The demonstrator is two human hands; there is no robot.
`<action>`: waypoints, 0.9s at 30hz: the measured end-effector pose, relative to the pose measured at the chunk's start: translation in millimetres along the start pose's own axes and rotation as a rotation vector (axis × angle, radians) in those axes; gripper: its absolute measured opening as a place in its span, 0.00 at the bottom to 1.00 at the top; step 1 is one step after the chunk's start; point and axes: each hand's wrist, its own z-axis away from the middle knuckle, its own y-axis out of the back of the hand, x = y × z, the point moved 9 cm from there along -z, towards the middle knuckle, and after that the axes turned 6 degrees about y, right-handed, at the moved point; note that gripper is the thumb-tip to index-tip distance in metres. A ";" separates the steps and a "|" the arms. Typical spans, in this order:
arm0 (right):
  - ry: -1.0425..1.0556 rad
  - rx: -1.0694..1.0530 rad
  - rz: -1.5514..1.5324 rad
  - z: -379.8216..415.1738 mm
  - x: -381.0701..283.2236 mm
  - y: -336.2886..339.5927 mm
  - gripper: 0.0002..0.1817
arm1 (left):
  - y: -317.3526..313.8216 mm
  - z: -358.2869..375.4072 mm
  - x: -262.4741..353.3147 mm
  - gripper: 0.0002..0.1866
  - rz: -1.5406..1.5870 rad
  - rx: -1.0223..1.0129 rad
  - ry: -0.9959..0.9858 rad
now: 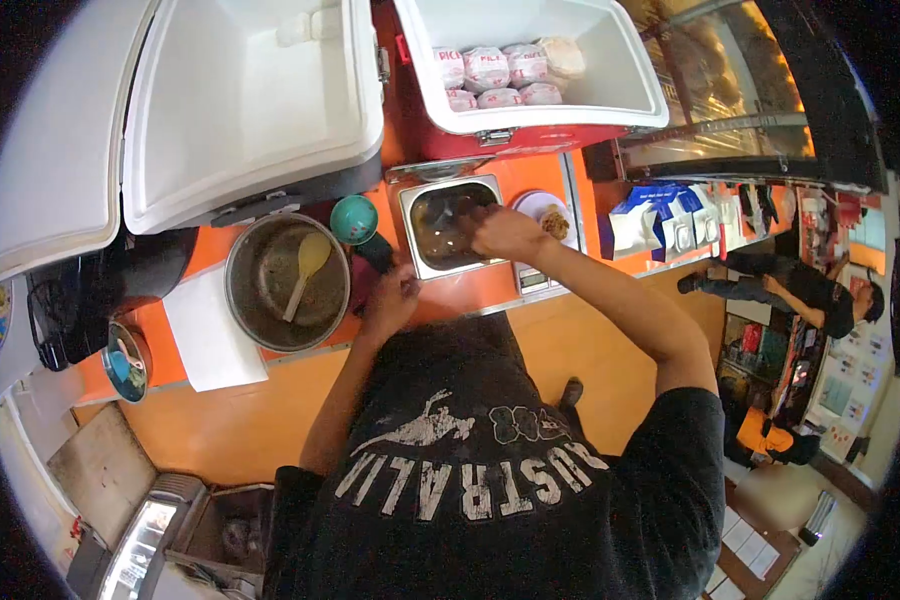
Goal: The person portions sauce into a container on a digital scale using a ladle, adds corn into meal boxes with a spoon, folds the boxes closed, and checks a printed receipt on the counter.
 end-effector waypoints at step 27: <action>-0.546 0.380 -0.542 18.5 1.9 4.7 0.09 | -3.1 -3.8 -9.5 0.10 0.053 0.036 -0.030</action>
